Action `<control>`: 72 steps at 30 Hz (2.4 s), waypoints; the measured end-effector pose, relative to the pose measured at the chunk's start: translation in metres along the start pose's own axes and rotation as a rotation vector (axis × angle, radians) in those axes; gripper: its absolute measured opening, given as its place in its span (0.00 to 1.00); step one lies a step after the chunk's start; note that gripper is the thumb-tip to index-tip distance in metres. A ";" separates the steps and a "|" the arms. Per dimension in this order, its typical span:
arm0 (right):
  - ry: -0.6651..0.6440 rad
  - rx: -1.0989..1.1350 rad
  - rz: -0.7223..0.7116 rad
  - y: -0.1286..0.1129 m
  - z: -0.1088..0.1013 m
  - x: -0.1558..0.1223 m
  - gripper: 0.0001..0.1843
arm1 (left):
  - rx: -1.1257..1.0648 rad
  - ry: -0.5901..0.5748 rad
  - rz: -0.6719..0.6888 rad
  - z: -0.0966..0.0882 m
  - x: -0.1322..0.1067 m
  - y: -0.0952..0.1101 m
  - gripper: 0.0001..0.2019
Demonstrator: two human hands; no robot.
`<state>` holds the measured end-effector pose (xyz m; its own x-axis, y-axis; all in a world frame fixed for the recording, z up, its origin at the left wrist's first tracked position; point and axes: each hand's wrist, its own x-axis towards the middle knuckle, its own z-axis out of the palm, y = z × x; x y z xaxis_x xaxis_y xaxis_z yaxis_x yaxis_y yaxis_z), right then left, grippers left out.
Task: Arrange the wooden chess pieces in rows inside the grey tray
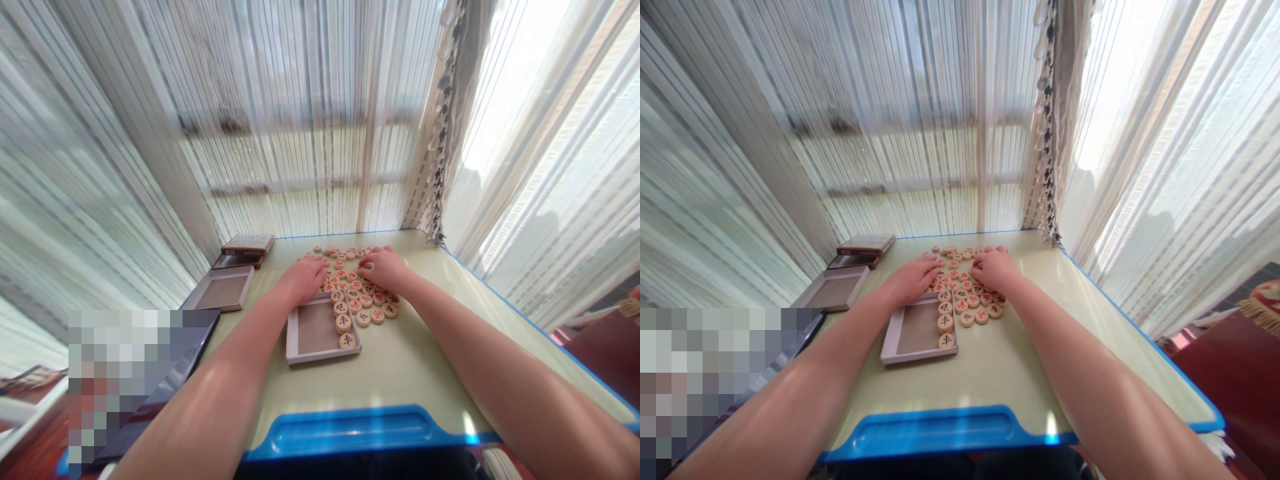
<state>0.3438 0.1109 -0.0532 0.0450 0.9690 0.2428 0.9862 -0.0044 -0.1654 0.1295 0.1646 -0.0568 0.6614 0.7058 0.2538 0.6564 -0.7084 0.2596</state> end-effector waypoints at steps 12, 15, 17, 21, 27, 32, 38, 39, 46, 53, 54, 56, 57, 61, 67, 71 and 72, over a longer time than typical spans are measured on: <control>0.088 0.355 0.008 -0.012 0.000 -0.003 0.14 | 0.170 0.017 -0.069 -0.018 -0.011 0.032 0.15; 0.106 0.471 -0.032 -0.013 -0.001 -0.004 0.13 | 0.178 -0.037 -0.060 -0.019 -0.014 0.033 0.13; 0.100 0.553 0.008 -0.014 -0.003 -0.005 0.13 | 0.175 -0.053 -0.061 -0.020 -0.016 0.033 0.13; 0.082 0.745 0.084 -0.017 -0.005 -0.006 0.14 | 0.159 -0.119 -0.049 -0.022 -0.018 0.034 0.09; 0.032 0.900 0.089 -0.021 -0.008 -0.009 0.17 | 0.111 -0.129 -0.029 -0.023 -0.018 0.032 0.04; 0.018 0.933 0.062 -0.022 -0.007 -0.009 0.17 | 0.131 -0.130 -0.017 -0.022 -0.017 0.030 0.05; 0.029 0.917 0.050 -0.022 -0.007 -0.010 0.16 | 0.154 -0.155 -0.034 -0.024 -0.017 0.032 0.07; 0.030 0.912 0.044 -0.023 -0.008 -0.010 0.16 | 0.155 -0.157 -0.037 -0.024 -0.017 0.032 0.07; 0.045 0.735 0.004 -0.027 -0.013 -0.015 0.18 | 0.170 -0.146 -0.044 -0.025 -0.016 0.027 0.08; 0.037 0.697 -0.034 -0.031 -0.019 -0.018 0.16 | 0.119 -0.097 -0.038 -0.026 -0.014 0.025 0.11; 0.033 0.697 -0.039 -0.031 -0.019 -0.018 0.16 | 0.085 -0.069 -0.044 -0.026 -0.013 0.025 0.11; 0.024 0.699 -0.052 -0.032 -0.019 -0.018 0.15 | -0.011 -0.007 -0.081 -0.028 -0.011 0.025 0.13; 0.019 0.701 -0.058 -0.032 -0.020 -0.018 0.15 | -0.071 0.020 -0.108 -0.029 -0.010 0.025 0.14; 0.001 0.731 -0.082 -0.035 -0.020 -0.019 0.15 | -0.345 0.046 -0.194 -0.030 -0.009 0.025 0.18; -0.025 0.774 -0.102 -0.040 -0.023 -0.022 0.17 | -0.619 0.004 -0.119 -0.026 -0.010 0.023 0.15; -0.051 0.850 -0.084 -0.039 -0.023 -0.023 0.17 | -0.608 0.003 -0.050 -0.027 -0.011 0.025 0.14; -0.056 0.864 -0.079 -0.039 -0.023 -0.023 0.17 | -0.580 0.007 -0.050 -0.028 -0.011 0.026 0.14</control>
<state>0.3078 0.0833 -0.0306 -0.0484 0.9693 0.2409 0.5187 0.2305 -0.8233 0.1295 0.1387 -0.0270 0.6311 0.7396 0.2339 0.3788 -0.5570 0.7391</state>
